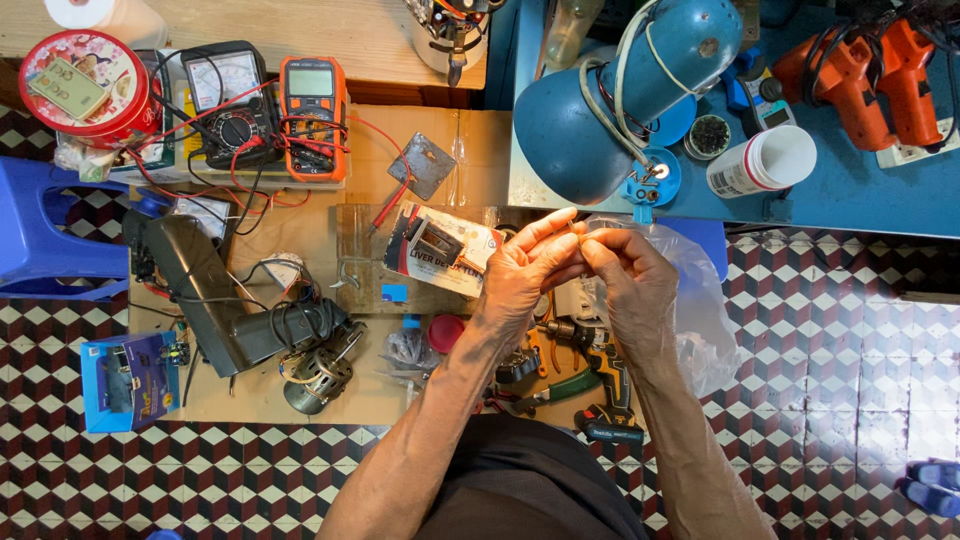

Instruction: The person assembles small electronic components on a cluttered workbench. They handle wires, a cylindrical coil, and a small black plastic housing, using pliers to strip and bend wires, then insert and secure them into the housing.

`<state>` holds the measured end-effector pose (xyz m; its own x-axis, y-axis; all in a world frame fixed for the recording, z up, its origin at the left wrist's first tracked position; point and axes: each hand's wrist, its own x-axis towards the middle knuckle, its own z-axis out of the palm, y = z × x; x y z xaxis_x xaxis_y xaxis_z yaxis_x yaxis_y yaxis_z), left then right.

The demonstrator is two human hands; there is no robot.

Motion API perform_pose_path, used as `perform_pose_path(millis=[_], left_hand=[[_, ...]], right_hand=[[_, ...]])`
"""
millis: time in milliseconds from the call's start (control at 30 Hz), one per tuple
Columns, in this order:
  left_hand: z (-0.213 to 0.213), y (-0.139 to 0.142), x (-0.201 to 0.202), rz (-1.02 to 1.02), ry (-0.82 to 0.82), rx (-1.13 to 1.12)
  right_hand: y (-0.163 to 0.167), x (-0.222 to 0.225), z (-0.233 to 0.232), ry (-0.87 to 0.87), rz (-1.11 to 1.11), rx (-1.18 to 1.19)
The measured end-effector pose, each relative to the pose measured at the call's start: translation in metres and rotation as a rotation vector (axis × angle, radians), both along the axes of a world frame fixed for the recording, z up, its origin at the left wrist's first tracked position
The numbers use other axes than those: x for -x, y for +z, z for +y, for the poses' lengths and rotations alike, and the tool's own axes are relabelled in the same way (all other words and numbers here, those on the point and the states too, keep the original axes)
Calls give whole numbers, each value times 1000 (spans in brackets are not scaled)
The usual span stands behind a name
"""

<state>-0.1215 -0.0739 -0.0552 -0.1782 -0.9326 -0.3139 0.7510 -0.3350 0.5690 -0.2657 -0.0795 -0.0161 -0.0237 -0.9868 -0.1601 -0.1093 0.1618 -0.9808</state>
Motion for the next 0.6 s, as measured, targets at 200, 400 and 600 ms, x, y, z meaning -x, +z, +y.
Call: perform_pose_path(millis=[200,400,600], left_hand=[[0,-2,0,-34,-11,-8],[-1,-7,1,-19,-13,-36],[1,-8,3,10,-10,-61]], right_hand=[[2,2,0,22,11,19],[2,5,-1,28,-7,-27],[-1,9,-1,56,-35,-30]])
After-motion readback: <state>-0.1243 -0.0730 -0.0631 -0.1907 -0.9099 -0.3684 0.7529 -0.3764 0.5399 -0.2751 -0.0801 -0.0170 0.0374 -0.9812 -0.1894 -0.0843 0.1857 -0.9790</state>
